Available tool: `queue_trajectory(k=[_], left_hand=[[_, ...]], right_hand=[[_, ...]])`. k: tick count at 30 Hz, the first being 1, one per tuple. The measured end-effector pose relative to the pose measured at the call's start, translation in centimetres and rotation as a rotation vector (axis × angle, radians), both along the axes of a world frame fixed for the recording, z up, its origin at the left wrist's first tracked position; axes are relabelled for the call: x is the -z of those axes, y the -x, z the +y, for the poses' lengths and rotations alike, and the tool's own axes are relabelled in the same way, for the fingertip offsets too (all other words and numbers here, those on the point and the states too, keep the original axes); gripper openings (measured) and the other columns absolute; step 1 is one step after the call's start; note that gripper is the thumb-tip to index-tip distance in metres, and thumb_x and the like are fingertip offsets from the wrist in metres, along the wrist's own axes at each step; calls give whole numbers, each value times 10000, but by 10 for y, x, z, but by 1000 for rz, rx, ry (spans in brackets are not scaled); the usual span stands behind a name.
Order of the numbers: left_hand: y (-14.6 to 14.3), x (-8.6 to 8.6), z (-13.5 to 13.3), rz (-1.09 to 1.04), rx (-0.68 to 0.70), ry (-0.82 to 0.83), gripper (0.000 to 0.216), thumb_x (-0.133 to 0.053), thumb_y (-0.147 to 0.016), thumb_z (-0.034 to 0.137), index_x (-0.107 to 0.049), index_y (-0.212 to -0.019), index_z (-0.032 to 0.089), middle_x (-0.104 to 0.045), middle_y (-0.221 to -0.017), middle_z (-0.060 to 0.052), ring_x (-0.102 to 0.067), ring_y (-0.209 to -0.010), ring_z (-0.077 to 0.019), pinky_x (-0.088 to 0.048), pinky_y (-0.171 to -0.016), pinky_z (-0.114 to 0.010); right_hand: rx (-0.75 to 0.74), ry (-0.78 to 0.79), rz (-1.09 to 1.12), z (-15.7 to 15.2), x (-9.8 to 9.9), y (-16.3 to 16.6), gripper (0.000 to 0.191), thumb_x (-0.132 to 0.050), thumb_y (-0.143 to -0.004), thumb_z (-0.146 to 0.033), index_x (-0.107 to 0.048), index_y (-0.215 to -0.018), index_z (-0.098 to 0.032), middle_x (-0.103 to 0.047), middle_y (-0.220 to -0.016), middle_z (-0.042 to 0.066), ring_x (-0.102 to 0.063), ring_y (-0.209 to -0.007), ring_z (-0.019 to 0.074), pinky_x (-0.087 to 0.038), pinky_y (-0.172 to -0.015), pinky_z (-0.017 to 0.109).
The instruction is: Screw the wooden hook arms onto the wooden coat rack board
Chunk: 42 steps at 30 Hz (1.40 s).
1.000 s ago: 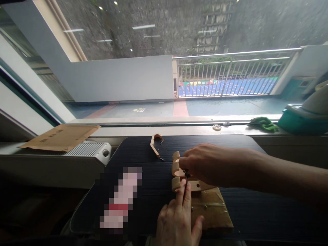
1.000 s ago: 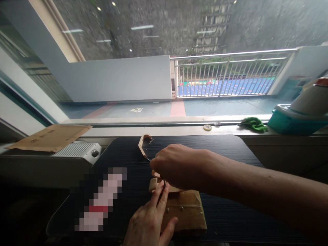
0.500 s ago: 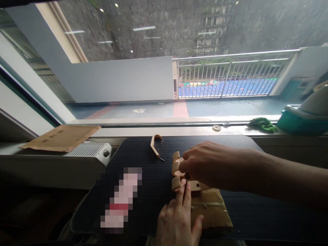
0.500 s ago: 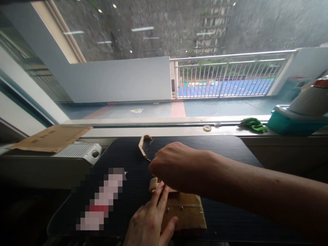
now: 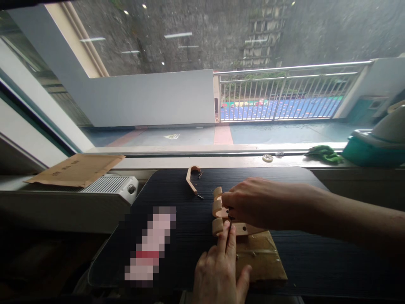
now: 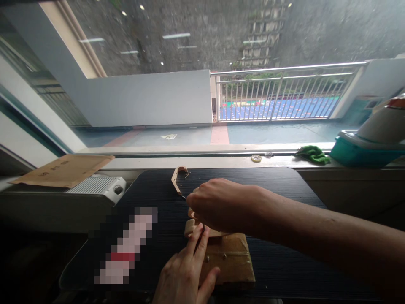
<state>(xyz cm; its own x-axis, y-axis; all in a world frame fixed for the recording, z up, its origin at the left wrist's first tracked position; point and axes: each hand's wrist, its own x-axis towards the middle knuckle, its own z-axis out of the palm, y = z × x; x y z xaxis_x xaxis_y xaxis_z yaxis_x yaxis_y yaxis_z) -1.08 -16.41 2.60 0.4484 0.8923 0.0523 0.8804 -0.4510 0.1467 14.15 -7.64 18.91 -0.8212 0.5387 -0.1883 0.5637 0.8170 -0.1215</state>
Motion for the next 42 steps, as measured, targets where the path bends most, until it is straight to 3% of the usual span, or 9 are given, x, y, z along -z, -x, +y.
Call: queue_trajectory(k=[6, 18, 23, 27, 36, 42], left_hand=[[0, -1, 1, 1, -2, 25, 682, -456, -854, 342, -237, -1458, 114, -309, -1468, -173, -554, -1138, -287, -502, -872, -362], [2, 8, 2, -23, 5, 9, 714, -470, -851, 358, -200, -1469, 124, -287, -1481, -163, -575, -1103, -282, -504, -864, -350], [2, 7, 2, -17, 5, -12, 713, -470, -855, 353, -192, -1470, 123, -298, -1474, -172, -591, -1075, -275, -511, -844, -350], [3, 8, 1, -28, 19, -46, 711, -474, -852, 345, -200, -1467, 114, -310, -1470, -170, -580, -1094, -282, -515, -839, -349], [3, 8, 2, -10, 28, -52, 690, -464, -854, 341, -230, -1458, 101, -327, -1458, -182, -586, -1087, -272, -516, -841, -342], [1, 5, 1, -9, 18, -34, 680, -454, -860, 343, -230, -1458, 110, -320, -1463, -175, -569, -1117, -270, -508, -861, -345]], right_hand=[[-45, -43, -14, -3, -9, 0, 127, -532, -810, -79, -621, -831, -167, -593, -700, -1, -464, -595, 88, -290, -537, 227], [-49, -74, 75, 2, 12, 0, 118, -514, -841, -90, -590, -759, -128, -532, -655, -14, -358, -535, 71, -264, -495, 225], [1, -71, -1, 0, 0, 2, 76, -551, -848, -176, -615, -819, -147, -555, -637, -10, -394, -516, 78, -244, -483, 235], [-31, -82, -28, -2, -9, 1, 86, -573, -790, -98, -621, -811, -166, -575, -650, -14, -425, -535, 81, -254, -501, 233], [-25, -29, -29, -1, 1, 2, 111, -519, -831, -86, -615, -793, -127, -573, -652, 1, -377, -519, 74, -261, -492, 226], [25, -35, -24, -3, -6, 2, 123, -515, -854, -156, -630, -895, -141, -585, -653, 2, -429, -524, 86, -254, -488, 234]])
